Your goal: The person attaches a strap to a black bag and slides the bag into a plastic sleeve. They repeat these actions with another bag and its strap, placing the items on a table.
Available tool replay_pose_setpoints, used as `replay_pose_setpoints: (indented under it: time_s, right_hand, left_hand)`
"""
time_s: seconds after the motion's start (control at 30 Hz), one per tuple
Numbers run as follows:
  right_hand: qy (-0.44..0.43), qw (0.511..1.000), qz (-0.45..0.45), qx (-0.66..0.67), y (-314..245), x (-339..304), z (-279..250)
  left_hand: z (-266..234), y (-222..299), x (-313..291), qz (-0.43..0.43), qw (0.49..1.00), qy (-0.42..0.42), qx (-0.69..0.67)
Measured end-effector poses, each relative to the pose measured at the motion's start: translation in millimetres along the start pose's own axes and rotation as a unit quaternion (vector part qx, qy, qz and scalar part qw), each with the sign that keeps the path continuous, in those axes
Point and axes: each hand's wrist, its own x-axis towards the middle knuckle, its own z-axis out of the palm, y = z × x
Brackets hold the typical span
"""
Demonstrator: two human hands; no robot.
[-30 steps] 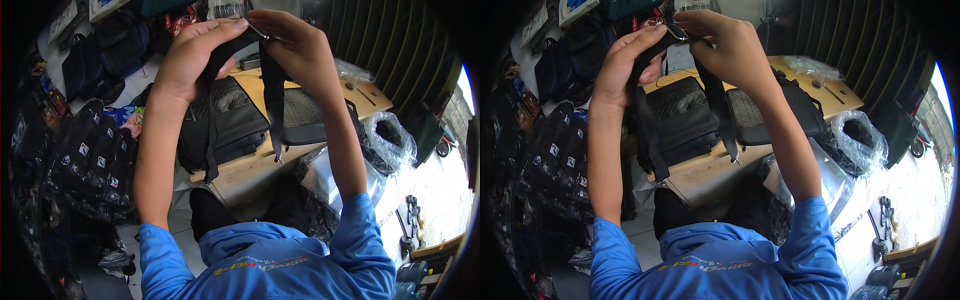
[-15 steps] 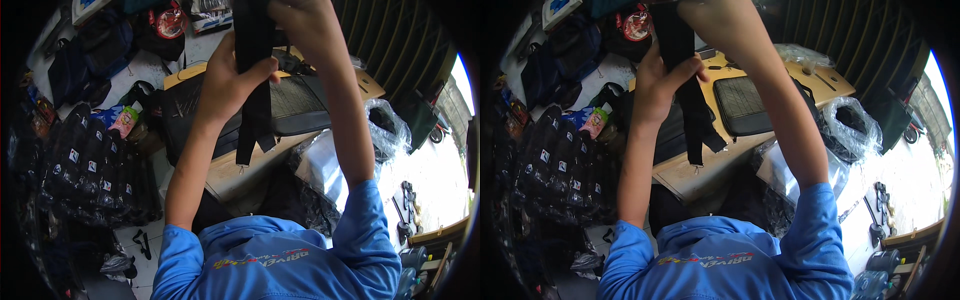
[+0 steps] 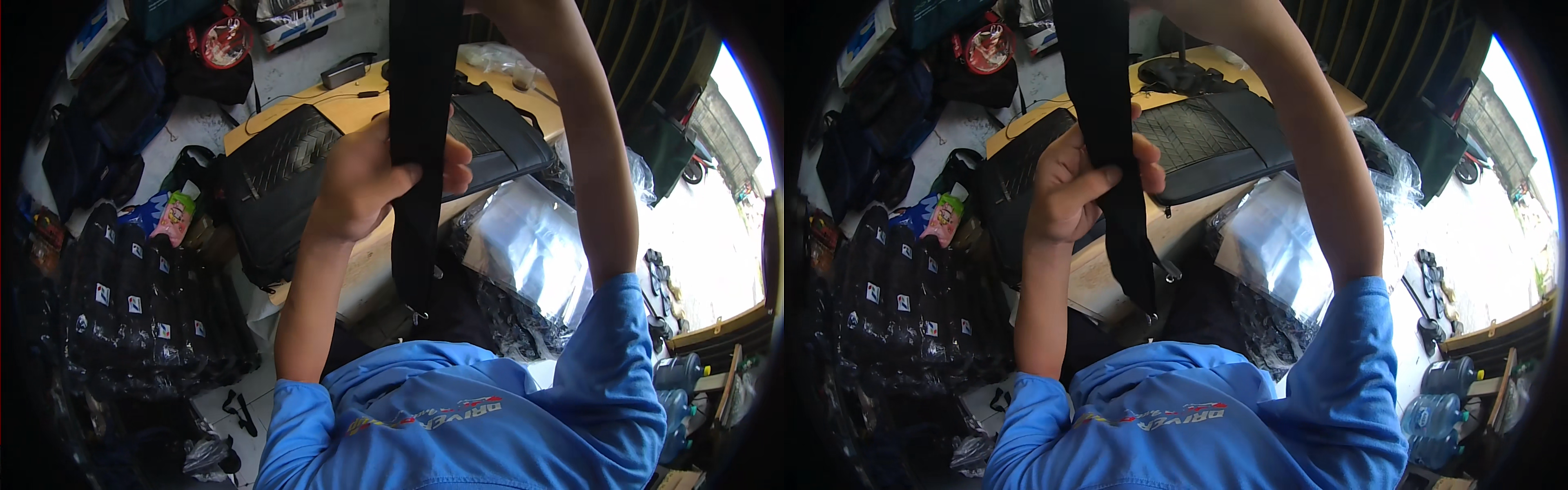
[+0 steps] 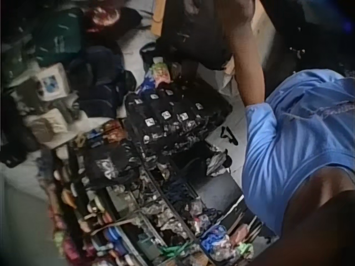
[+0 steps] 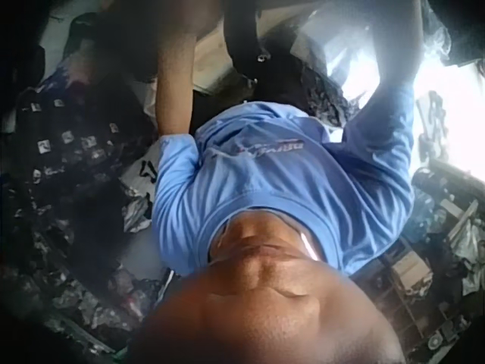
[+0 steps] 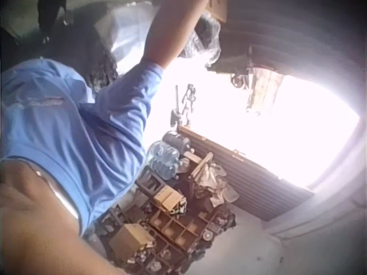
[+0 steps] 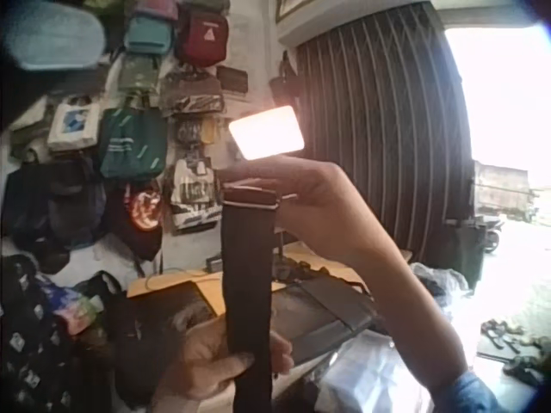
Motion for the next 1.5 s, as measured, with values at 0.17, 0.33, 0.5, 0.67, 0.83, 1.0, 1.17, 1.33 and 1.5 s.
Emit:
replay_pose_setpoints:
  time_s: [0.17, 0.33, 0.5, 0.67, 0.83, 1.0, 1.17, 1.33, 1.5]
  right_hand:
    - [-0.001, 0.992, -0.062, 0.109, 10.7, -14.7, -13.0]
    - [0.022, 0.997, -0.060, 0.038, 41.3, -33.5, -61.8]
    - [0.100, 0.992, 0.016, 0.076, 81.3, -101.2, -85.8]
    - [0.065, 0.954, 0.247, 0.158, 117.6, -205.2, -24.8]
    - [-0.144, 0.902, 0.389, 0.121, 118.7, -218.5, 18.9]
    - [0.023, 0.986, 0.087, 0.142, 92.7, -174.2, 52.6]
    - [0.093, 0.931, 0.205, 0.288, 89.3, -173.2, 123.4]
    - [0.127, 0.878, 0.249, 0.389, 93.3, -205.6, 135.6]
    - [0.119, 0.789, 0.384, 0.463, 81.4, -246.7, 96.1]
  left_hand:
    - [-7.2, -9.5, -15.9, -0.079, 0.994, -0.050, -0.057]
    - [-15.8, -3.3, -26.6, -0.109, 0.994, -0.023, 0.020]
    - [-42.7, 27.7, -32.6, -0.120, 0.989, -0.027, 0.086]
    - [-37.8, 37.7, 0.7, -0.048, 0.986, -0.017, 0.161]
    - [-21.2, 42.0, 25.2, -0.192, 0.958, -0.053, 0.205]
    - [-5.4, 26.4, 37.1, -0.258, 0.944, -0.088, 0.186]
    - [-7.7, 12.4, 41.3, -0.248, 0.945, -0.022, 0.210]
    - [-25.5, -12.9, 45.5, -0.299, 0.942, 0.026, 0.152]
    - [-22.9, -44.1, 54.5, -0.344, 0.931, 0.037, 0.121]
